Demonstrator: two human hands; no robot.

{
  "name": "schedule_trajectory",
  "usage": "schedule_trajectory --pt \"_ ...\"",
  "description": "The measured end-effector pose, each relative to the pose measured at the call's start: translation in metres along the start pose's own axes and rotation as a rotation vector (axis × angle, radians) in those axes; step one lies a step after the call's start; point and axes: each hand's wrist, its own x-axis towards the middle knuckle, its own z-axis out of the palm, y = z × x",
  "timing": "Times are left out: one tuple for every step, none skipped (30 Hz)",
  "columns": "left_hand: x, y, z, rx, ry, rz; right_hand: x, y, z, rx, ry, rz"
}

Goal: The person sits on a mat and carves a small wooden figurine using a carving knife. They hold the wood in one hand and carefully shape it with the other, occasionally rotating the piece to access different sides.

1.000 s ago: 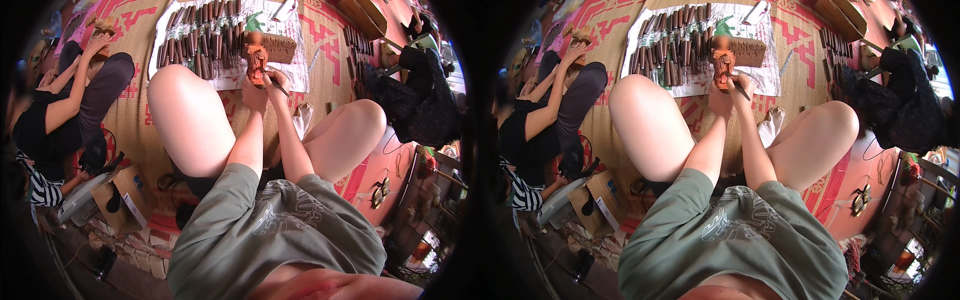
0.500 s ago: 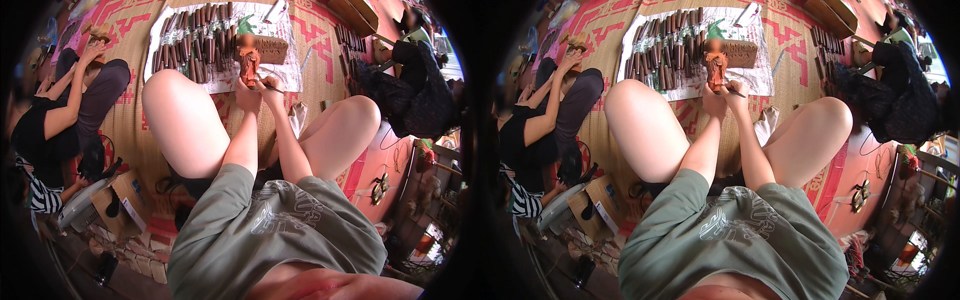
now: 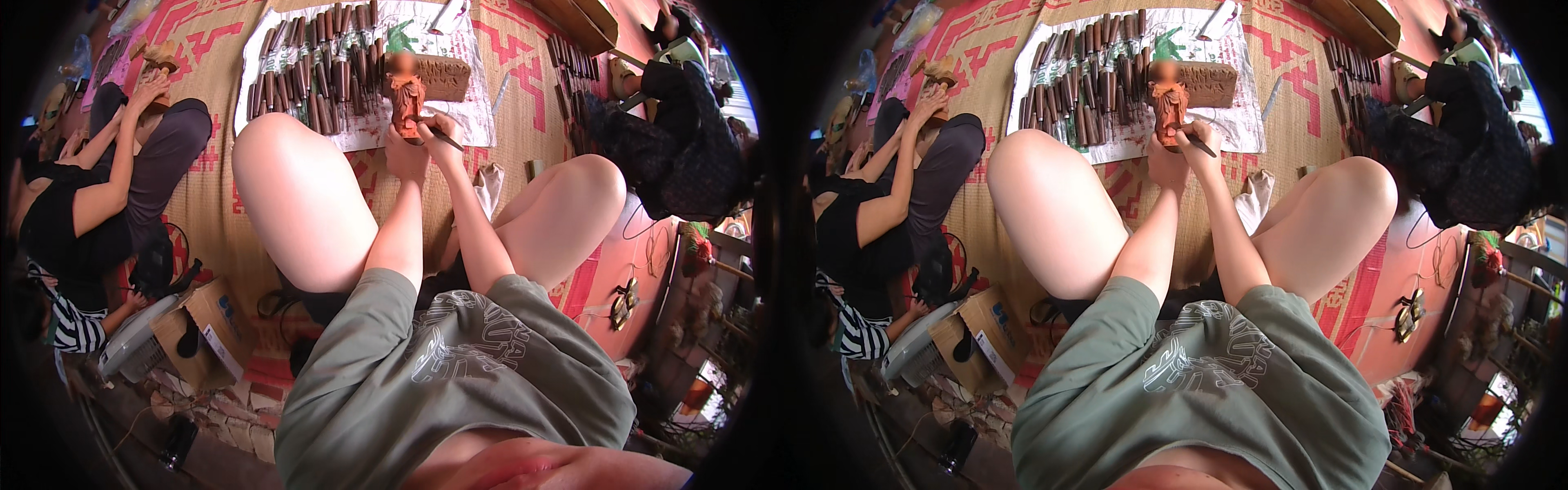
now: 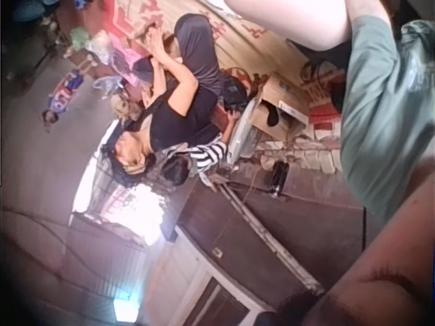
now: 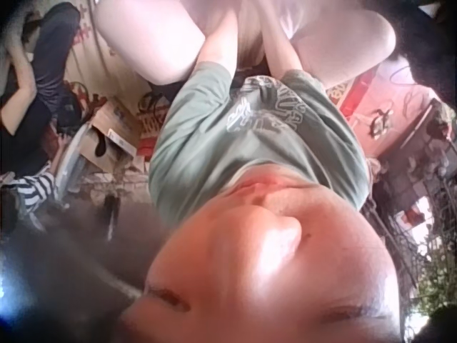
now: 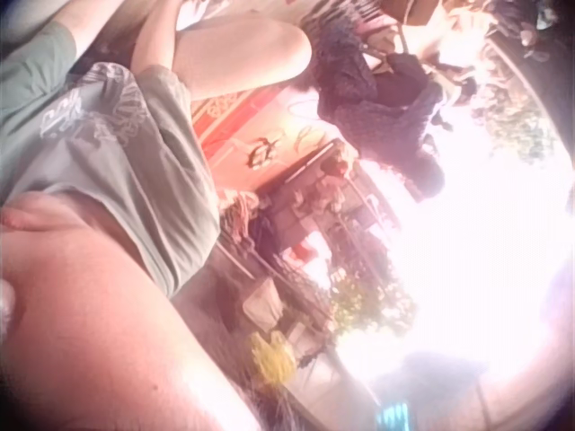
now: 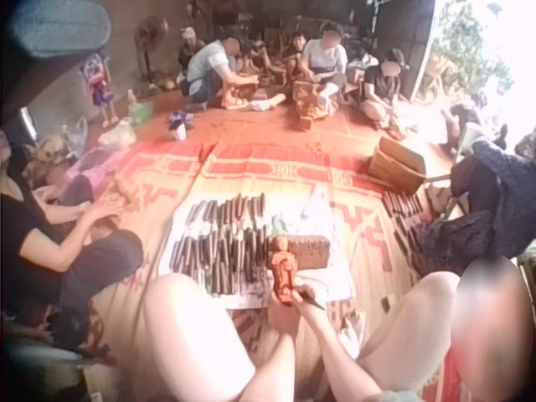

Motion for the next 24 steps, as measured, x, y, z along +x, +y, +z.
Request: schedule_trajectory --pt "-0.001 -0.001 -0.001 0.006 0.000 -0.011 -0.007 0.002 -0.001 -0.014 -0.016 0.027" --pt "0.002 -0.004 0.000 0.007 0.010 -0.004 -0.008 0.000 0.000 -0.022 -0.031 0.040" --pt "0.003 -0.008 0.001 0.008 0.020 0.002 -0.009 -0.001 -0.001 -0.080 -0.049 -0.015" --pt "0.003 -0.012 0.002 0.010 0.031 0.009 -0.009 -0.003 0.001 -0.045 -0.016 -0.036" --pt "-0.001 -0.009 -0.002 -0.009 0.014 0.018 -0.010 -0.003 0.001 -0.012 0.021 -0.049" --pt "0.000 -0.003 -0.003 -0.008 -0.001 -0.001 -0.010 -0.003 0.002 0.021 0.058 -0.061" --pt "0.002 0.004 -0.004 -0.007 -0.016 -0.020 -0.005 -0.003 0.002 -0.002 0.077 -0.047" --pt "0.000 0.005 -0.005 -0.001 -0.036 -0.047 -0.003 0.001 0.002 0.041 0.052 -0.015" --pt "0.003 -0.001 0.001 -0.011 -0.027 -0.027 -0.006 0.004 0.002 0.007 0.023 0.010" --pt "-0.001 -0.006 0.001 -0.011 -0.027 -0.034 -0.009 0.008 0.000 -0.027 -0.005 0.035" --pt "0.002 -0.007 0.001 -0.017 -0.016 -0.032 -0.010 0.006 0.000 -0.045 -0.009 0.018" --pt "0.004 -0.008 0.000 -0.022 -0.006 -0.030 -0.013 0.004 -0.001 -0.063 -0.014 0.000" --pt "0.004 -0.010 0.000 -0.015 -0.004 -0.022 -0.014 0.002 -0.001 -0.080 -0.018 -0.017" --pt "0.001 -0.006 -0.002 -0.012 -0.024 -0.030 -0.012 0.004 -0.002 0.004 0.018 0.013" --pt "0.000 -0.001 -0.003 -0.010 -0.044 -0.038 -0.009 0.006 -0.002 0.089 0.055 0.043" --pt "-0.001 0.005 -0.005 -0.006 -0.064 -0.046 -0.006 0.008 -0.003 0.174 0.091 0.072" --pt "0.001 0.007 -0.006 -0.012 -0.065 -0.068 -0.003 0.010 -0.001 0.132 0.109 -0.005" --pt "0.000 0.002 -0.004 -0.009 -0.052 -0.065 -0.008 0.013 -0.002 0.100 0.085 0.014" --pt "-0.002 -0.007 0.000 -0.005 -0.039 -0.061 -0.016 0.016 -0.004 0.067 0.060 0.032" --pt "0.002 -0.006 0.000 -0.008 -0.023 -0.048 -0.016 0.015 -0.006 0.037 0.043 0.040" --pt "0.002 -0.005 -0.001 -0.018 -0.019 -0.050 -0.015 0.019 -0.006 0.026 0.025 0.053" --pt "0.003 -0.004 -0.001 -0.014 -0.030 -0.055 -0.012 0.020 -0.003 0.085 0.069 0.043" --pt "0.001 -0.002 -0.002 -0.009 -0.049 -0.062 -0.013 0.024 -0.001 0.140 0.115 0.041" --pt "-0.001 0.000 -0.003 -0.003 -0.068 -0.070 -0.011 0.028 -0.001 0.195 0.160 0.038"
